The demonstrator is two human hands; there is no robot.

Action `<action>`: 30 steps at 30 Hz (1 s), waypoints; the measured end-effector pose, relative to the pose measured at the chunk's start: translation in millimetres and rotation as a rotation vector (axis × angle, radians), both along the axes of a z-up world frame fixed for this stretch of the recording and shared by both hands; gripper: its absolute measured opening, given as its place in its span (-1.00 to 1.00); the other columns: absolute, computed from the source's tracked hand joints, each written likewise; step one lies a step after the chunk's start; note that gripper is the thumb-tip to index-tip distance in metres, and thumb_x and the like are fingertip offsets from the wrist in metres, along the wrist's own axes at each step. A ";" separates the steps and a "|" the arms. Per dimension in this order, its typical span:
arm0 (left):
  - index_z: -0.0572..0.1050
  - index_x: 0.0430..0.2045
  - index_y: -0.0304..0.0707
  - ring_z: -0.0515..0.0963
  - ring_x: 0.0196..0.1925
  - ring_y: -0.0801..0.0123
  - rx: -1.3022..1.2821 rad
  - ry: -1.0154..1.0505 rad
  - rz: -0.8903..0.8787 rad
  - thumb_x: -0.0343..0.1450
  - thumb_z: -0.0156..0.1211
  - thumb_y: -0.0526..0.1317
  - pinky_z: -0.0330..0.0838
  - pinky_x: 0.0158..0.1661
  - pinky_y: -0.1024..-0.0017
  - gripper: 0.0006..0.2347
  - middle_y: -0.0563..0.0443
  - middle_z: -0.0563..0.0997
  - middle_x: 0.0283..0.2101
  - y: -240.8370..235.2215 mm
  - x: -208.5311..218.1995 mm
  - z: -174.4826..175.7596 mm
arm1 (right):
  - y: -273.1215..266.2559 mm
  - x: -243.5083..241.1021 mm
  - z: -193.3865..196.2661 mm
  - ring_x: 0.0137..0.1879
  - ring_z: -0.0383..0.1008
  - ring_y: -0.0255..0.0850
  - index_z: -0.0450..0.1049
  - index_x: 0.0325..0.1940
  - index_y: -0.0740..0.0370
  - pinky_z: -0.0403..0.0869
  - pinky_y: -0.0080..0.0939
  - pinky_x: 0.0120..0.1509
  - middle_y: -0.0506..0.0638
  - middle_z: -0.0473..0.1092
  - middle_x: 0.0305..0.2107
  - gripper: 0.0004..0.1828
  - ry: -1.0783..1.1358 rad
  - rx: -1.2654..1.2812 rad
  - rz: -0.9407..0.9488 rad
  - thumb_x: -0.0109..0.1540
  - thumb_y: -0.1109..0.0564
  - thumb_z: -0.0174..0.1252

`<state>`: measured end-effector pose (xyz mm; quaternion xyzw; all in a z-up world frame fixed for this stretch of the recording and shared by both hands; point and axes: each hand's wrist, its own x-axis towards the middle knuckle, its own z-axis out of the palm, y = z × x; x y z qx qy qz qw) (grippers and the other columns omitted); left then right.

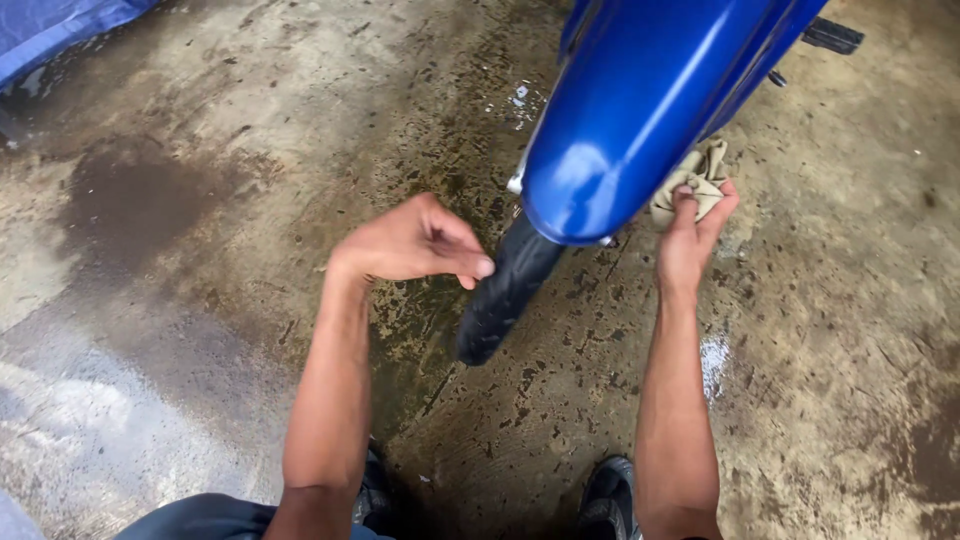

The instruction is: The person wipes the gold front wheel, blue fender, and brake caliper of a motorcycle using a cloth. They clean the spokes, rim, and surrounding areas thoroughly.

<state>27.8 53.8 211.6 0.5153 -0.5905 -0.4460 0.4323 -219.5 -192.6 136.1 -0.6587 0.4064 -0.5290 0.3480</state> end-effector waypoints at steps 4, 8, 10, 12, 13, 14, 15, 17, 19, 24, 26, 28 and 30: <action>0.70 -0.43 -0.32 0.63 -0.56 0.41 0.029 0.015 -0.125 0.27 0.52 -0.25 0.49 -0.38 0.53 -0.86 -0.13 0.73 -0.51 -30.0 -33.2 5.7 | -38.4 -53.7 -10.2 -0.12 0.57 -0.18 0.19 0.14 -0.06 0.71 -0.16 -0.10 0.02 0.37 -0.12 -0.76 -0.563 0.238 0.204 0.39 0.10 0.00; 0.66 -0.42 -0.34 0.53 -0.57 0.48 0.024 -0.007 -0.197 0.13 0.65 -0.23 0.45 -0.44 0.54 -0.72 -0.08 0.69 -0.51 -65.4 -57.9 -4.8 | -28.7 -95.5 35.5 0.01 0.64 -0.05 0.29 0.04 -0.07 0.74 -0.01 0.03 0.12 0.49 -0.03 -0.80 -0.636 0.324 0.356 0.33 0.01 0.01; 0.61 -0.51 -0.28 0.50 -0.60 0.50 0.021 -0.045 -0.227 0.15 0.61 -0.23 0.38 -0.50 0.56 -0.77 0.01 0.65 -0.55 -73.7 -72.7 0.3 | 12.4 -104.0 84.2 -0.05 0.56 -0.19 0.28 0.17 0.12 0.64 -0.19 0.02 0.06 0.46 -0.08 -0.68 -0.645 0.309 0.373 0.34 0.09 -0.06; 0.57 -0.60 -0.22 0.46 -0.62 0.52 0.025 -0.075 -0.263 0.17 0.58 -0.24 0.31 -0.55 0.59 -0.80 0.10 0.62 -0.60 -83.0 -91.2 2.6 | 36.0 -119.3 114.9 -0.12 0.49 -0.34 0.26 0.31 0.31 0.54 -0.38 0.02 0.00 0.44 -0.12 -0.56 -0.650 0.302 0.381 0.34 0.17 -0.13; 0.55 -0.62 -0.21 0.46 -0.63 0.52 0.031 -0.168 -0.252 0.18 0.58 -0.19 0.34 -0.53 0.57 -0.77 0.10 0.61 -0.60 -86.5 -101.5 4.0 | 39.6 -129.9 122.4 0.03 0.52 -0.31 0.30 0.30 0.22 0.56 -0.32 0.20 -0.03 0.46 -0.02 -0.58 -0.632 0.224 0.428 0.34 0.14 -0.02; 0.53 -0.64 -0.19 0.47 -0.63 0.53 0.035 -0.261 -0.241 0.20 0.58 -0.14 0.36 -0.50 0.56 -0.75 0.10 0.60 -0.60 -89.5 -111.5 5.1 | 43.6 -140.0 129.7 0.18 0.54 -0.27 0.33 0.29 0.13 0.59 -0.27 0.38 -0.05 0.47 0.07 -0.59 -0.614 0.144 0.474 0.34 0.12 0.09; 0.53 -0.64 -0.19 0.47 -0.63 0.53 0.035 -0.259 -0.252 0.20 0.58 -0.14 0.36 -0.50 0.56 -0.75 0.10 0.60 -0.60 -93.3 -123.8 9.4 | 47.8 -149.8 137.5 0.18 0.54 -0.27 0.33 0.29 0.13 0.59 -0.27 0.38 -0.05 0.47 0.07 -0.59 -0.612 0.143 0.464 0.34 0.12 0.09; 0.51 -0.63 -0.15 0.45 -0.61 0.53 0.157 -0.461 -0.201 0.23 0.50 0.05 0.47 -0.26 0.53 -0.68 0.12 0.59 -0.59 -100.5 -147.2 21.0 | 56.7 -168.0 155.4 -0.15 0.44 -0.47 0.28 -0.02 -0.05 0.50 -0.54 -0.14 -0.27 0.39 -0.20 -0.75 -0.433 -0.006 0.457 0.38 -0.02 0.23; 0.48 -0.65 -0.13 0.46 -0.65 0.53 0.103 -0.446 -0.183 0.24 0.47 0.05 0.34 0.03 0.29 -0.68 0.15 0.53 -0.65 -115.4 -172.0 5.5 | 57.7 -205.6 153.2 -0.15 0.40 -0.47 0.28 0.13 0.03 0.47 -0.57 -0.03 -0.25 0.35 -0.17 -0.84 -0.237 -0.067 0.291 0.51 0.06 0.09; 0.47 -0.56 -0.28 0.43 -0.65 0.43 0.158 -0.374 -0.180 0.28 0.39 0.05 0.43 -0.40 0.38 -0.65 0.03 0.52 -0.59 -132.6 -205.8 8.4 | 64.8 -226.1 188.8 -0.43 0.12 -0.26 0.30 -0.25 0.47 0.07 -0.31 -0.27 0.11 0.28 -0.40 -0.48 0.465 -0.399 0.028 0.82 0.47 -0.20; 0.53 -0.62 -0.22 0.53 -0.63 0.38 0.046 -0.406 -0.118 0.16 0.44 0.10 0.41 0.06 0.08 -0.64 0.12 0.49 -0.70 -137.7 -207.8 0.1 | 77.4 -199.5 209.9 -0.01 0.41 0.02 -0.15 0.70 0.37 0.44 -0.20 -0.04 0.39 0.33 0.09 -0.52 0.421 -0.277 0.142 0.72 0.51 -0.26; 0.53 -0.61 -0.21 0.56 -0.57 0.37 0.081 -0.420 -0.118 0.15 0.44 0.11 0.41 0.07 0.07 -0.63 0.12 0.51 -0.67 -139.3 -208.1 2.3 | 85.3 -174.1 226.5 -0.08 0.43 0.10 -0.06 0.58 0.56 0.47 -0.10 -0.08 0.49 0.29 0.07 -0.52 0.581 -0.411 0.125 0.61 0.59 -0.11; 0.54 -0.60 -0.20 0.59 -0.52 0.37 0.109 -0.433 -0.123 0.13 0.44 0.13 0.41 0.08 0.06 -0.63 0.12 0.54 -0.63 -137.4 -207.1 2.5 | 84.2 -153.4 236.4 -0.15 0.45 0.20 0.02 0.45 0.76 0.48 0.01 -0.11 0.60 0.25 0.04 -0.51 0.746 -0.545 0.107 0.51 0.69 0.04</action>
